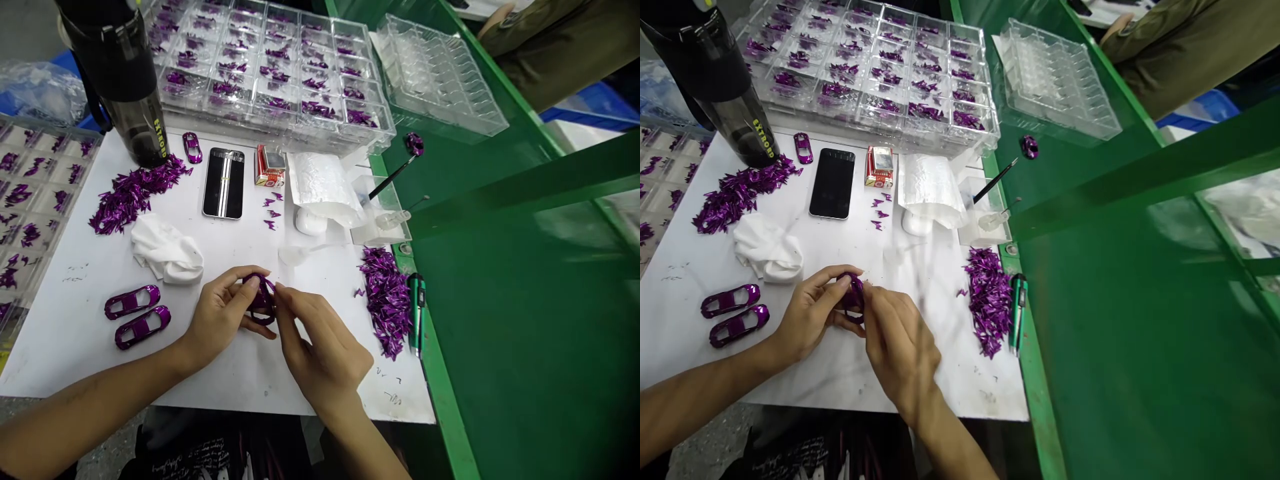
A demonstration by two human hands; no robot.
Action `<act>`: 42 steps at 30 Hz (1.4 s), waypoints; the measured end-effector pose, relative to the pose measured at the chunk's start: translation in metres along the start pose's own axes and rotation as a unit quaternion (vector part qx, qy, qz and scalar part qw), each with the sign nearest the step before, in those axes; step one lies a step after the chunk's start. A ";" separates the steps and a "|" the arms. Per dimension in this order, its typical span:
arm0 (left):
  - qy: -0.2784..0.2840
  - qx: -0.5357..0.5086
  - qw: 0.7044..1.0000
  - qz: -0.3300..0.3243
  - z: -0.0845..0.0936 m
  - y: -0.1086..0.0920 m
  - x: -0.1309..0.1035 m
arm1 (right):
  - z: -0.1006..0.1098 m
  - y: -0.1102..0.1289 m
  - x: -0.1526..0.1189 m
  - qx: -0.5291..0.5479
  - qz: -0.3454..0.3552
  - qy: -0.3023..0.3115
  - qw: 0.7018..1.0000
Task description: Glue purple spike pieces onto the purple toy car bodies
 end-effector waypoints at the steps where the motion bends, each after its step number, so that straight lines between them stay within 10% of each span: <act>1: -0.002 0.002 1.000 -0.001 0.000 0.000 0.000 | -0.001 0.001 -0.001 0.008 0.011 0.003 1.000; 16: -0.063 -0.036 0.997 0.019 0.008 0.004 0.001 | -0.015 0.000 -0.005 0.057 -0.076 0.029 0.995; 33: -0.094 0.050 0.989 -0.103 0.013 -0.012 -0.005 | -0.042 0.018 -0.011 -0.088 -0.116 -0.051 0.988; 42: 0.026 0.303 0.931 -0.203 -0.021 -0.014 -0.086 | 0.003 0.006 -0.037 0.162 -0.236 0.089 0.954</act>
Point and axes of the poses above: each hand's wrist, its own x-axis towards the middle knuckle, its own z-axis out of the back of the hand, y = z × x, the point moved 8 cm from there along x, towards the middle knuckle, and after that the axes turned 2 degrees about -y, right-handed, at the moved point
